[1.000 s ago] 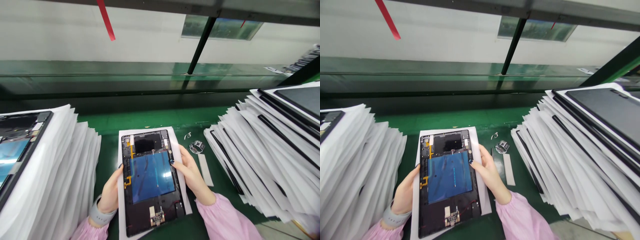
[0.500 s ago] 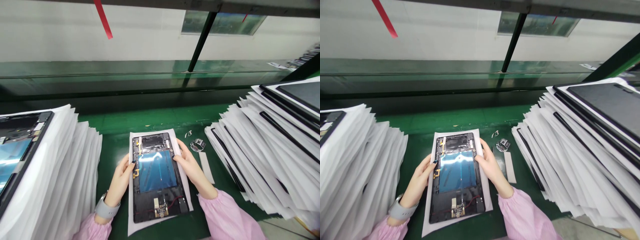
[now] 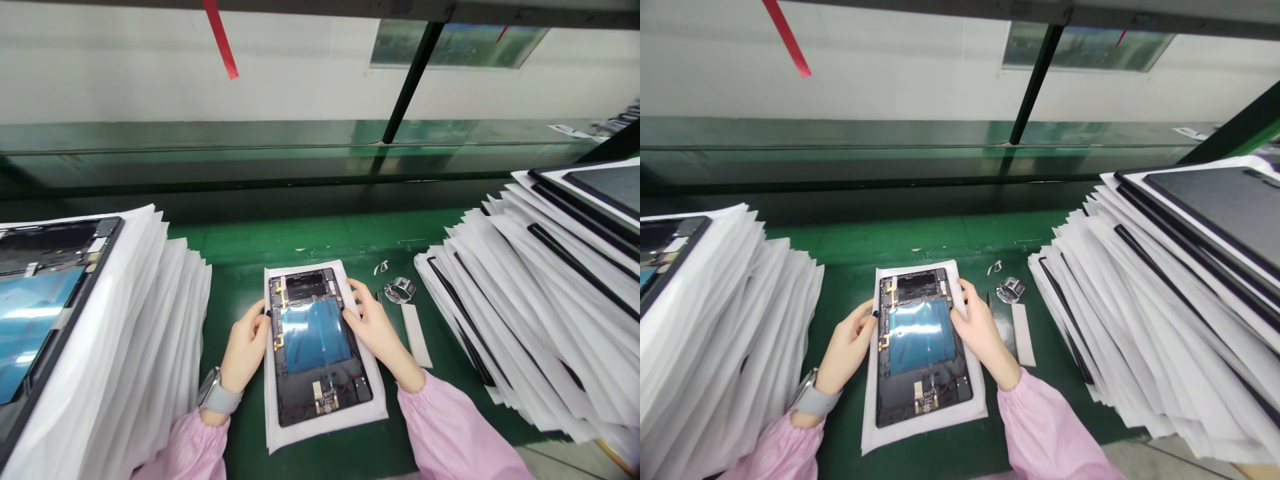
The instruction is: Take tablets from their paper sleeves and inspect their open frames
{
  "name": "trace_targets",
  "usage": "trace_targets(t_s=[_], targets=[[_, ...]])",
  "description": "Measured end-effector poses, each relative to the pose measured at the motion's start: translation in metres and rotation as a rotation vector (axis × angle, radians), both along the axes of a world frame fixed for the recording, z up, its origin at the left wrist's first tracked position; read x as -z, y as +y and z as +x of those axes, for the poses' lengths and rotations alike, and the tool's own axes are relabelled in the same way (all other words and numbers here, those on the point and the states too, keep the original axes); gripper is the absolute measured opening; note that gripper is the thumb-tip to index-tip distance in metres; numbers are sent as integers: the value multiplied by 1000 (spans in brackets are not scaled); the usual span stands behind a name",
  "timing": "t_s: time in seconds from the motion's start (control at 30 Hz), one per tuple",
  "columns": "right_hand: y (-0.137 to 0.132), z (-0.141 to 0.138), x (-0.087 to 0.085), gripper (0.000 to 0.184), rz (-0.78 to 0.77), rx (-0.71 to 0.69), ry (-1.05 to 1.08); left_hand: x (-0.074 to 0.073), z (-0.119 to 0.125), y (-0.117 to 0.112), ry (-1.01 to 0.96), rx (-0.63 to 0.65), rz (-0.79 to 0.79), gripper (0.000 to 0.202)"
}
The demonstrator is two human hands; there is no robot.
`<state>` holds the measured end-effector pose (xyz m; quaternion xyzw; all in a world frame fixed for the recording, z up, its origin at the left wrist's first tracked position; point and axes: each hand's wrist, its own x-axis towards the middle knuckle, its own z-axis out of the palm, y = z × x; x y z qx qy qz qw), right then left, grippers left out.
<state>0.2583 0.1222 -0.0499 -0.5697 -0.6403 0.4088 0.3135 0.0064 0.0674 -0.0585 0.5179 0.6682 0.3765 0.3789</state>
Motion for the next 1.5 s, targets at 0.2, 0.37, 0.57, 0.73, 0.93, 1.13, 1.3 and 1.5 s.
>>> trace_targets(t_s=[0.2, 0.37, 0.57, 0.73, 0.93, 1.13, 1.3, 1.5], targets=[[-3, -1, -5, 52, 102, 9, -152, -7, 2, 0, 67, -6, 22, 51], [-9, 27, -22, 40, 500, 325, -437, -8, 1, -3, 91, -13, 39, 54], [2, 72, -11, 30, 764, 242, -633, -9, 1, -6, 167, 16, 11, 54], [2, 73, 6, 28, 642, 288, -437, -13, 3, -6, 179, 15, 3, 51], [13, 79, 13, 22, 574, 368, -240, -12, 3, -6, 201, 20, -20, 49], [19, 80, 14, 18, 566, 389, -175, -15, 2, -9, 232, 33, -21, 48], [17, 79, 2, 24, 566, 351, -187, -17, 1, -8, 250, 44, 2, 47], [-9, 82, -71, 31, 577, 266, -255, -16, -1, -9, 267, 76, 4, 44]])
